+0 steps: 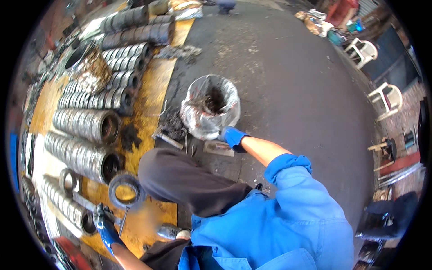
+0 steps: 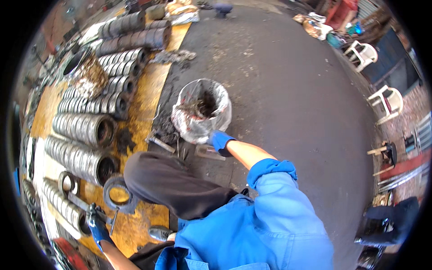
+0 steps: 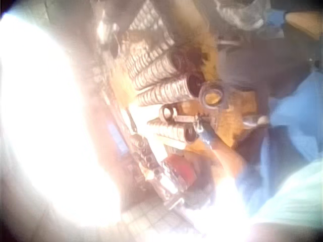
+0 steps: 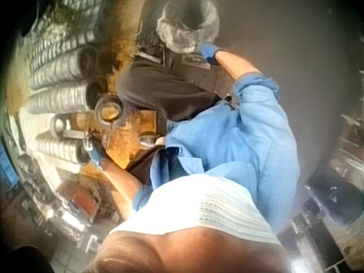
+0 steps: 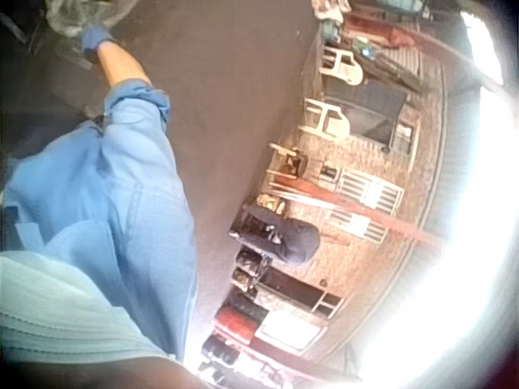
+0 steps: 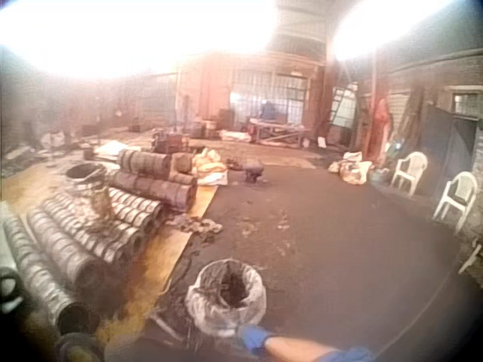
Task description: The person cleans grease and residue from metal rings using a metal scraper and a piece of cloth.
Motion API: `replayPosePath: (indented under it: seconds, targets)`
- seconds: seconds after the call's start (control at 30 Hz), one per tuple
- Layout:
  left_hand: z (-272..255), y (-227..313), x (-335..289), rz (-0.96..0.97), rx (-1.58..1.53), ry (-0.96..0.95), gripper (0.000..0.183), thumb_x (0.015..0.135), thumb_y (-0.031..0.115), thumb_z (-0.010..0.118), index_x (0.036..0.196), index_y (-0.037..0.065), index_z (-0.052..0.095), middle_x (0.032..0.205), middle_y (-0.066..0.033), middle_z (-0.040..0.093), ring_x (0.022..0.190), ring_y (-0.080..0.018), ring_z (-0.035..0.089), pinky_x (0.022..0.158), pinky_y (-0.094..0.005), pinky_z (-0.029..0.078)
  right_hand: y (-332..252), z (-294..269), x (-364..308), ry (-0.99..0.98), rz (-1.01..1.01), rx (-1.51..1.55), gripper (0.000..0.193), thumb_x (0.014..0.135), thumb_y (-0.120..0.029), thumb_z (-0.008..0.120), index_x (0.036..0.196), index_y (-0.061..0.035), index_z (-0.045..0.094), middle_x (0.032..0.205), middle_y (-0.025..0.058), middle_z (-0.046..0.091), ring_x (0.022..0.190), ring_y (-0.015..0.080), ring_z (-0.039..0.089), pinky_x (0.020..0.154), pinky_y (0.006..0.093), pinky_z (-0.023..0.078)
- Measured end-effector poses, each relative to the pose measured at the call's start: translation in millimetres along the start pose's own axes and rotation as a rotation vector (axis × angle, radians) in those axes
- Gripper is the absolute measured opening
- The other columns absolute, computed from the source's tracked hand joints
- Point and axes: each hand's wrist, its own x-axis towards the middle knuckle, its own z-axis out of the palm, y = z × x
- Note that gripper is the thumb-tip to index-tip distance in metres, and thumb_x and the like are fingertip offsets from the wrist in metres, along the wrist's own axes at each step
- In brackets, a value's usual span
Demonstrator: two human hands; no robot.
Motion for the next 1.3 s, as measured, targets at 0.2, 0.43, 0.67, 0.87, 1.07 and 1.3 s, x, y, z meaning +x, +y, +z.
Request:
replayPosePath:
  seconds: [0.2,0.43,0.67,0.87,1.07,1.3]
  targets:
    - [-1.9,0.0,15.4,0.023,-0.067,-0.083,0.023,0.088,0.027,0.064,0.103,0.01,0.061,0.079,-0.001,0.057,0.066,-0.0139,0.053,0.06,-0.0288,0.045,-92.4,-204.2,49.8,0.598,0.151,0.789,0.038,0.088,-0.027,0.054,0.114,-0.0001,0.061,0.095,0.0187,0.068,0.088,0.0271,0.066,0.079,0.0371,0.051]
    - [-8.7,-4.1,14.2,0.256,0.152,-0.184,0.025,0.092,0.027,0.058,0.107,0.008,0.063,0.093,-0.0053,0.063,0.082,-0.0179,0.059,0.073,-0.0301,0.049,-336.2,-351.9,62.5,0.84,-0.518,0.709,0.024,0.08,-0.013,0.062,0.102,-0.0058,0.064,0.094,0.0149,0.066,0.085,0.0335,0.065,0.074,0.04,0.052]
    - [14.9,65.5,-73.2,0.188,0.318,-0.047,0.036,0.102,0.022,0.038,0.118,0.0,0.06,0.107,-0.0085,0.064,0.093,-0.0175,0.06,0.08,-0.0315,0.049,-455.8,-186.3,85.5,0.864,-0.908,0.233,0.047,0.068,-0.019,0.07,0.111,-0.0052,0.059,0.101,0.0117,0.066,0.089,0.0272,0.067,0.071,0.0412,0.052]
    - [32.2,49.7,-80.2,-0.002,0.678,0.006,0.03,0.098,0.021,0.045,0.111,0.0,0.062,0.1,-0.0125,0.068,0.09,-0.0216,0.065,0.08,-0.0324,0.052,-486.4,-106.6,67.2,0.762,-0.993,0.056,0.048,0.076,-0.017,0.06,0.122,-0.0058,0.056,0.116,0.0135,0.059,0.104,0.0301,0.059,0.084,0.0472,0.049]
    - [21.9,11.0,-79.5,-0.029,-0.099,-0.281,0.033,0.101,0.025,0.042,0.107,-0.002,0.061,0.092,-0.0121,0.066,0.08,-0.0184,0.063,0.075,-0.0311,0.05,-496.4,-107.2,66.0,0.346,-0.932,0.287,0.027,0.09,-0.014,0.059,0.116,-0.0049,0.058,0.093,0.0098,0.067,0.074,0.0256,0.067,0.058,0.0388,0.051]
    - [-37.9,46.1,-63.2,0.284,-0.201,-0.3,0.037,0.094,0.026,0.059,0.121,0.0,0.057,0.101,-0.008,0.068,0.08,-0.0145,0.066,0.071,-0.0273,0.053,-433.2,-92.9,121.7,-0.389,-0.188,0.848,0.034,0.095,-0.02,0.053,0.122,0.001,0.056,0.084,0.0061,0.066,0.064,0.012,0.061,0.048,0.0247,0.044]
